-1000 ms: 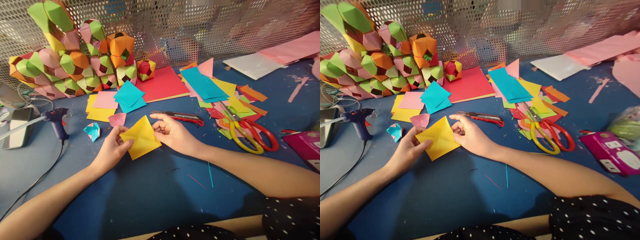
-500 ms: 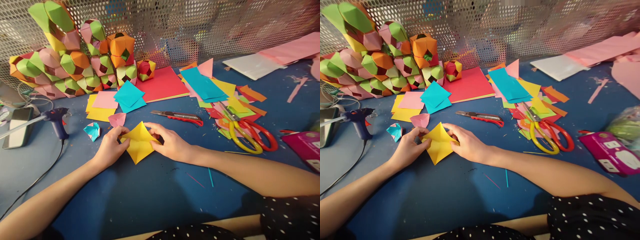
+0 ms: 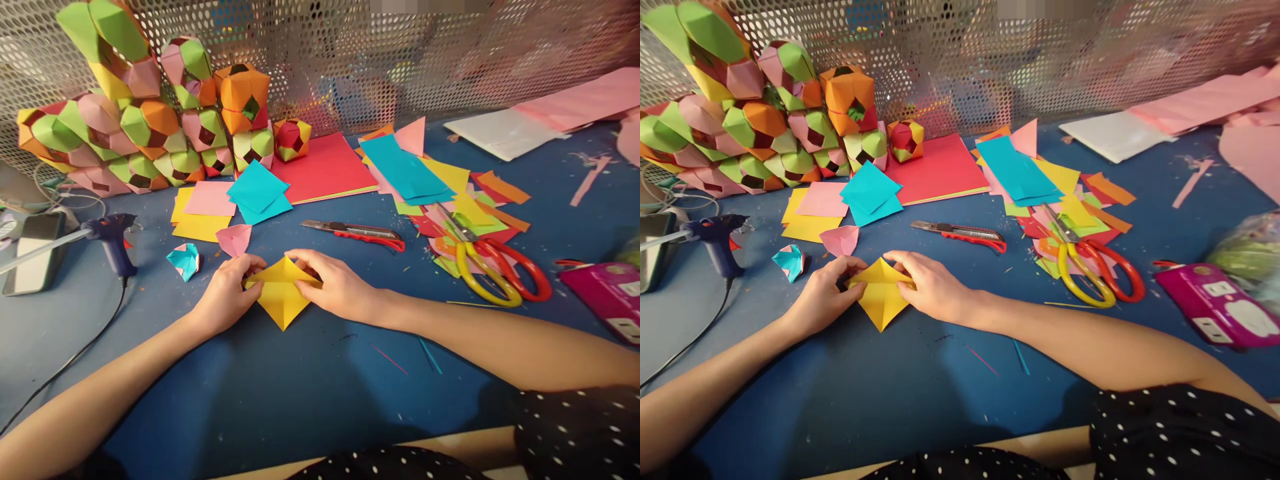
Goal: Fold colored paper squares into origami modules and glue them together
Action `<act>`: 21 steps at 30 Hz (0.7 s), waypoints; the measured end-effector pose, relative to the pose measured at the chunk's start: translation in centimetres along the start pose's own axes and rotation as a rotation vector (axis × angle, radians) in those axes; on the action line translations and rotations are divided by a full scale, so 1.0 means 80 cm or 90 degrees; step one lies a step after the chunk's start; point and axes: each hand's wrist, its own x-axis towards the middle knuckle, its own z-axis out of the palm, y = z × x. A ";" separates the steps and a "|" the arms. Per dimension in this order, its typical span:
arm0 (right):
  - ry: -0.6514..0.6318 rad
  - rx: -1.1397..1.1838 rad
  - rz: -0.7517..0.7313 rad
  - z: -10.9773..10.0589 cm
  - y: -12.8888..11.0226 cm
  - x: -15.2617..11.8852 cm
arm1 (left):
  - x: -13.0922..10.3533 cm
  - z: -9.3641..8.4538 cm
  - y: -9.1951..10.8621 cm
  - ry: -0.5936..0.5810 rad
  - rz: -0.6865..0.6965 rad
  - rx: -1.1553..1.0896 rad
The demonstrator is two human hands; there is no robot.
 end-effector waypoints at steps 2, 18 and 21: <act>-0.003 -0.020 -0.044 0.002 0.003 -0.001 | -0.001 0.001 -0.001 -0.007 0.024 0.009; -0.067 -0.302 -0.336 -0.013 0.001 0.000 | 0.004 -0.020 -0.015 -0.126 0.355 0.102; -0.077 -0.292 -0.329 -0.018 0.000 0.001 | 0.003 -0.025 -0.018 -0.107 0.342 0.108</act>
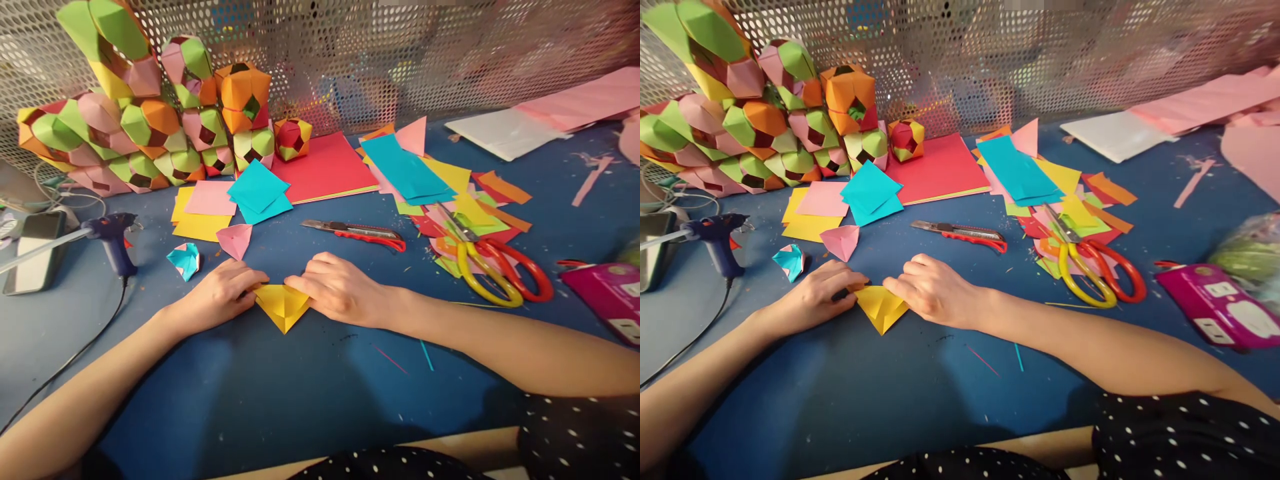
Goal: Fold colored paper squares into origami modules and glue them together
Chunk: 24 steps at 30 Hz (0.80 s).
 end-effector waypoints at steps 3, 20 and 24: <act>0.020 0.087 0.086 0.000 -0.001 0.001 | -0.001 0.003 0.003 0.040 -0.040 -0.030; 0.125 0.621 0.511 -0.015 -0.016 0.016 | 0.010 0.016 0.043 0.053 -0.423 -0.579; 0.132 0.595 0.476 -0.013 -0.018 0.014 | 0.009 0.020 0.042 0.070 -0.449 -0.619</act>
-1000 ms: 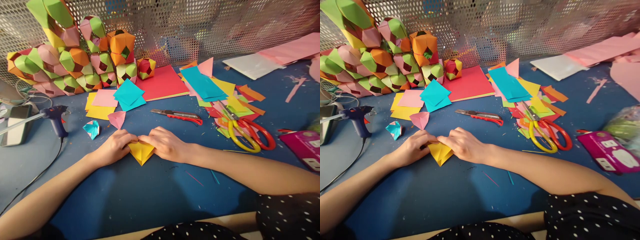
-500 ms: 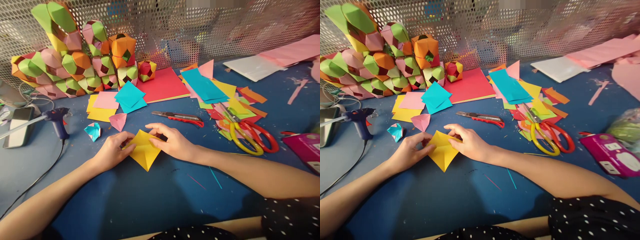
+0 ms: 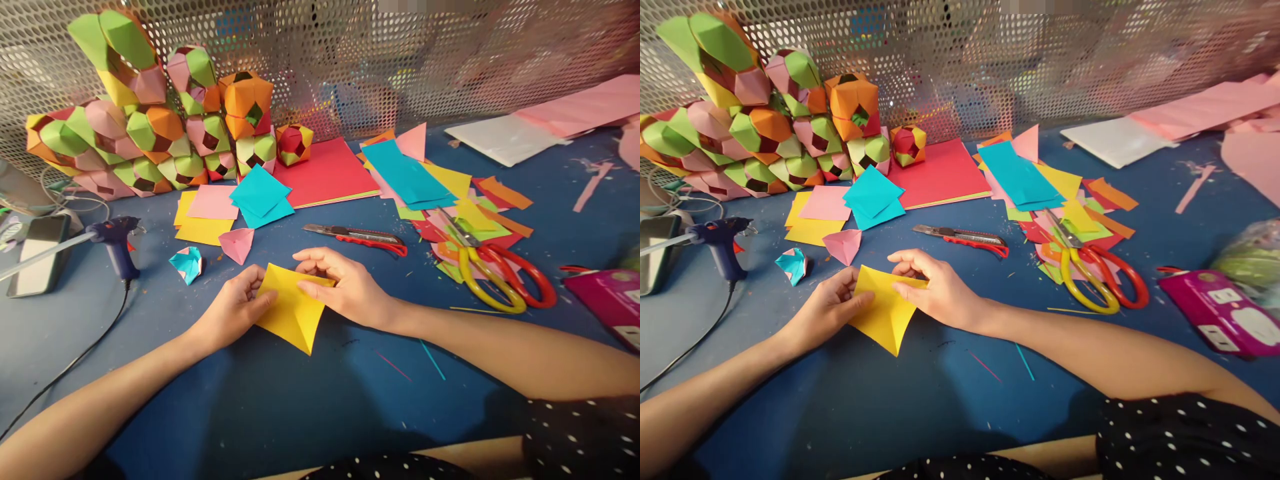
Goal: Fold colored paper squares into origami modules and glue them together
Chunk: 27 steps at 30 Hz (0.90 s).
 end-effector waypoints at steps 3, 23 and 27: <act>0.004 0.015 0.005 0.001 0.003 0.001 | 0.000 0.001 -0.002 0.031 0.009 -0.049; 0.024 0.127 0.087 0.001 0.002 0.004 | 0.000 0.006 -0.003 0.079 0.049 0.052; 0.043 0.105 0.081 0.001 0.002 0.004 | -0.001 0.008 0.000 0.097 0.085 0.087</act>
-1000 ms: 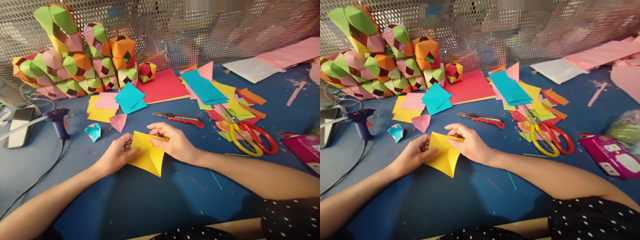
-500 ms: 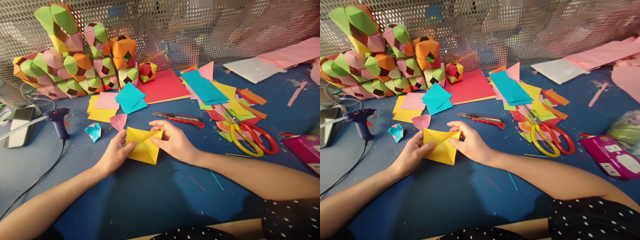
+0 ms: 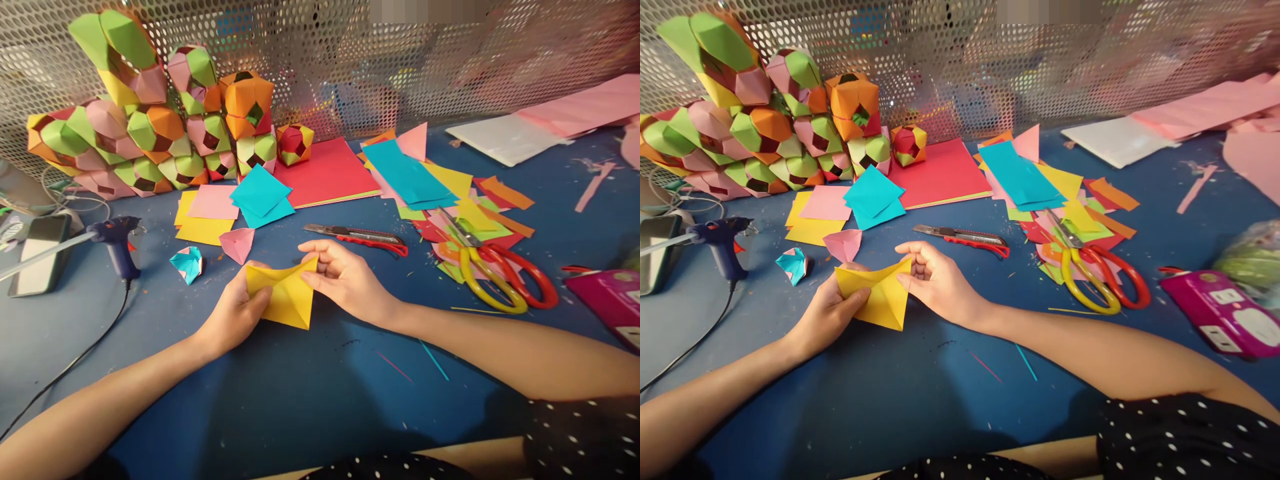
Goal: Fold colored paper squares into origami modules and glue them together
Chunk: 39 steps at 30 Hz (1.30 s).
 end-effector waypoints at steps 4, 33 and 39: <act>0.012 -0.014 0.001 0.001 -0.001 0.001 | -0.002 0.000 0.000 0.010 -0.001 0.001; -0.008 0.050 0.016 0.003 0.002 -0.002 | -0.008 0.013 0.010 0.015 -0.117 -0.388; 0.026 0.049 0.009 0.004 0.000 0.000 | -0.011 0.012 0.004 0.014 -0.107 -0.282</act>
